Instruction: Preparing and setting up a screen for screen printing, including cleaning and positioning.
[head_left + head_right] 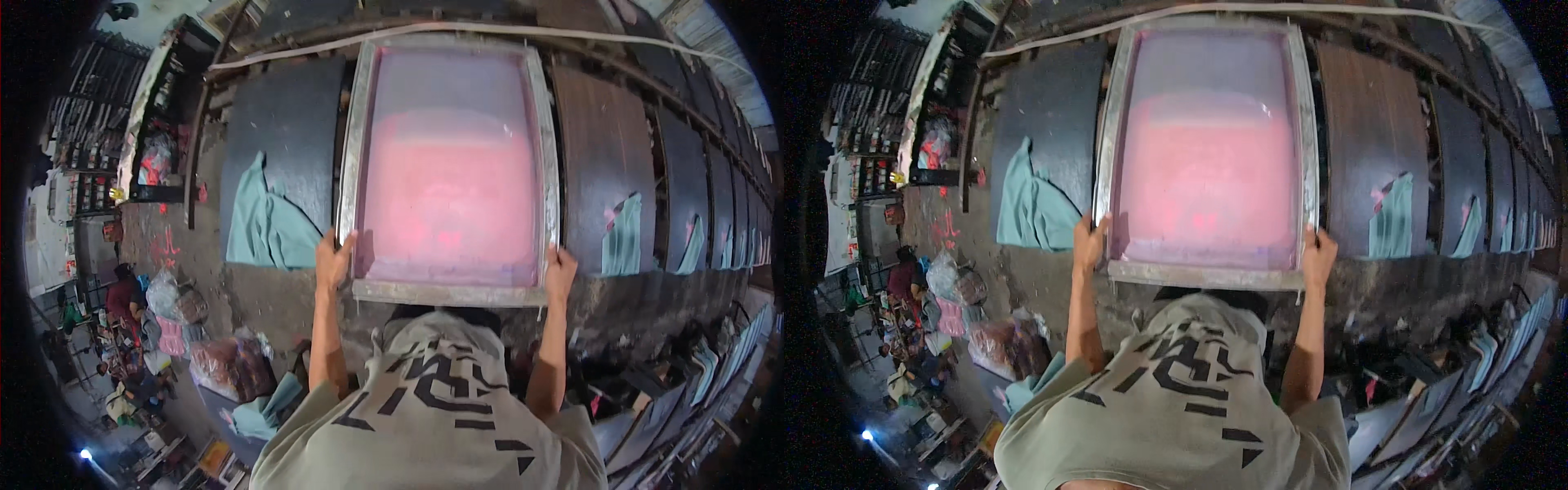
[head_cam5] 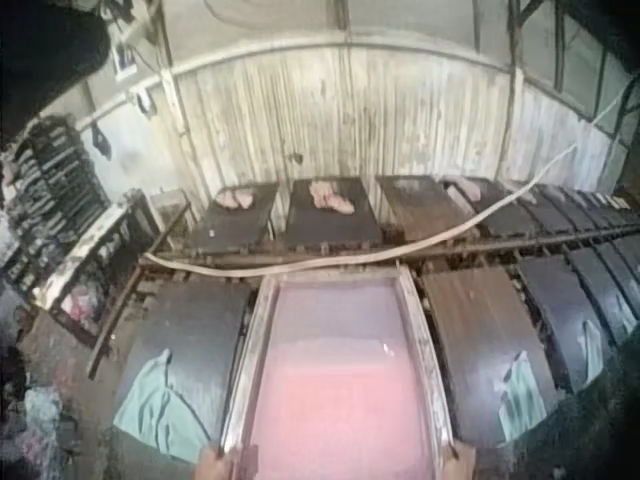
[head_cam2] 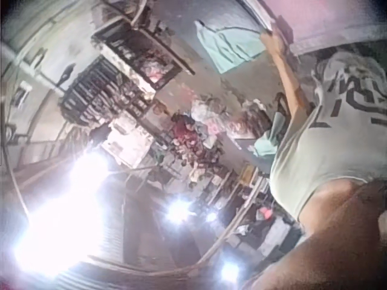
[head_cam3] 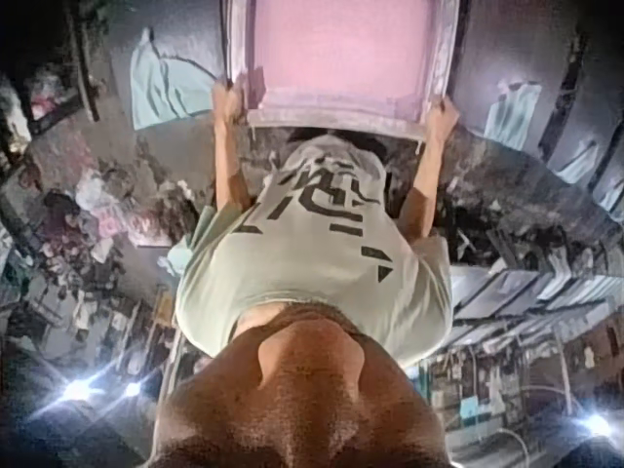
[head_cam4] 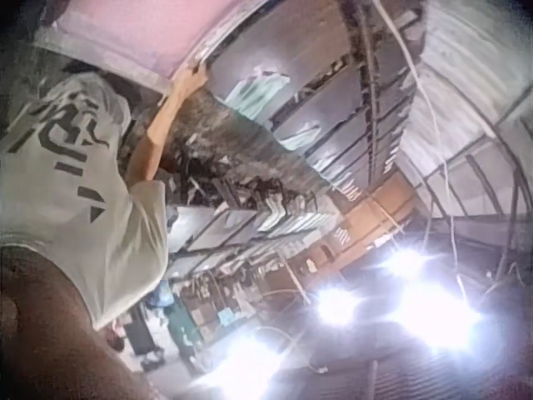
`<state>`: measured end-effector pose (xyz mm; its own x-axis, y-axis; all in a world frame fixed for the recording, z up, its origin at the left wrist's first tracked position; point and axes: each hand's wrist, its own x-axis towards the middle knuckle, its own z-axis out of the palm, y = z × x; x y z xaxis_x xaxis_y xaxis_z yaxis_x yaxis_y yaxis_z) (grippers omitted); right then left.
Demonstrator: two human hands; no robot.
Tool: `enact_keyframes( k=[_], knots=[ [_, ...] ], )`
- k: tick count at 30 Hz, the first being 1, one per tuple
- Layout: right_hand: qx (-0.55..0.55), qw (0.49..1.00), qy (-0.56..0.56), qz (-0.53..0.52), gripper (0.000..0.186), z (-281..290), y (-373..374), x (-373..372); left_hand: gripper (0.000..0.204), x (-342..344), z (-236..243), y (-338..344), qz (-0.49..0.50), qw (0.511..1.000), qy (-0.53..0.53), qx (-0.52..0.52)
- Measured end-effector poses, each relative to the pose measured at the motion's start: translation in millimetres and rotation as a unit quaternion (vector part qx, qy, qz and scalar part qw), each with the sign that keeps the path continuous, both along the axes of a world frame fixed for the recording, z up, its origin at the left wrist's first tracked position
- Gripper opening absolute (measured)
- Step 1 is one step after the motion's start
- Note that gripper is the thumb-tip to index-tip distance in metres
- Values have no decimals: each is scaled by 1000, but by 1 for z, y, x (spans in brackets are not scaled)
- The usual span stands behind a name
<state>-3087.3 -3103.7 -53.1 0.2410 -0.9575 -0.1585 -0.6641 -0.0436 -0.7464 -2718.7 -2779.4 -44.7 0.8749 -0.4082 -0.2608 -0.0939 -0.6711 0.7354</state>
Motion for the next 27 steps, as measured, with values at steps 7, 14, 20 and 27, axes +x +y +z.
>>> enact_keyframes(
  k=[7, 14, 20, 27],
  knots=[
    [52, 997, 8, -52, 45, -42, -12, 3, 67, 8, -32, -31, 7, 999, 44, 3],
    [15, 998, -33, -43, 40, -67, -13, -1, 59, 26, -60, -48, 4, 989, 97, -110],
    [66, 994, -85, -36, 33, -72, -22, -10, 44, 41, -56, -55, 9, 976, 156, -154],
    [113, 973, -183, -79, 30, -69, -31, -2, 24, 45, -45, -62, 89, 963, 184, -174]
  ],
)
